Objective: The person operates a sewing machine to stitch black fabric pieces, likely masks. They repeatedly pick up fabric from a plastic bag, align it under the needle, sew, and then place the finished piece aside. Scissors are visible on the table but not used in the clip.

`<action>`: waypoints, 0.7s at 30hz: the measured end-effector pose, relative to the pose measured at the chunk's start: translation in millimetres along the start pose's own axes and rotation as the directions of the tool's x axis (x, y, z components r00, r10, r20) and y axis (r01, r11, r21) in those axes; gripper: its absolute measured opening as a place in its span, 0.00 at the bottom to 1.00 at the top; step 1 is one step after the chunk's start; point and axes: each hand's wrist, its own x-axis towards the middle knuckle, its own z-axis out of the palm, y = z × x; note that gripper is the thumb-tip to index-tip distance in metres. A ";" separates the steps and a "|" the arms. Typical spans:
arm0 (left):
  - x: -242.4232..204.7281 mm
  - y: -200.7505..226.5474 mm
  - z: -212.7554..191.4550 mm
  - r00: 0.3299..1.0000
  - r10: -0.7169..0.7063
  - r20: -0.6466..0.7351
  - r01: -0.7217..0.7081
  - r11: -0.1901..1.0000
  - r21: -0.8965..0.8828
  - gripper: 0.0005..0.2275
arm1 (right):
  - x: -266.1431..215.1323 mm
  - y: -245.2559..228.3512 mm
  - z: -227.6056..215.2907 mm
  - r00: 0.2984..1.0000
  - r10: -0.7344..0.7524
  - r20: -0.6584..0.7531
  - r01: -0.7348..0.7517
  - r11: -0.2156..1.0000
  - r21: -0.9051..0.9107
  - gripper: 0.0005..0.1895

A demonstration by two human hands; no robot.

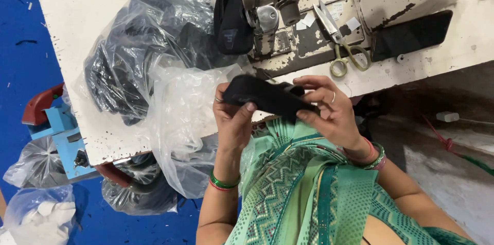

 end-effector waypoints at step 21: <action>3.5 52.1 -0.4 0.837 -0.096 0.538 -0.242 0.818 0.522 0.11 | 15.5 -10.8 -17.9 0.983 0.181 -0.041 -0.185 0.956 -0.228 0.07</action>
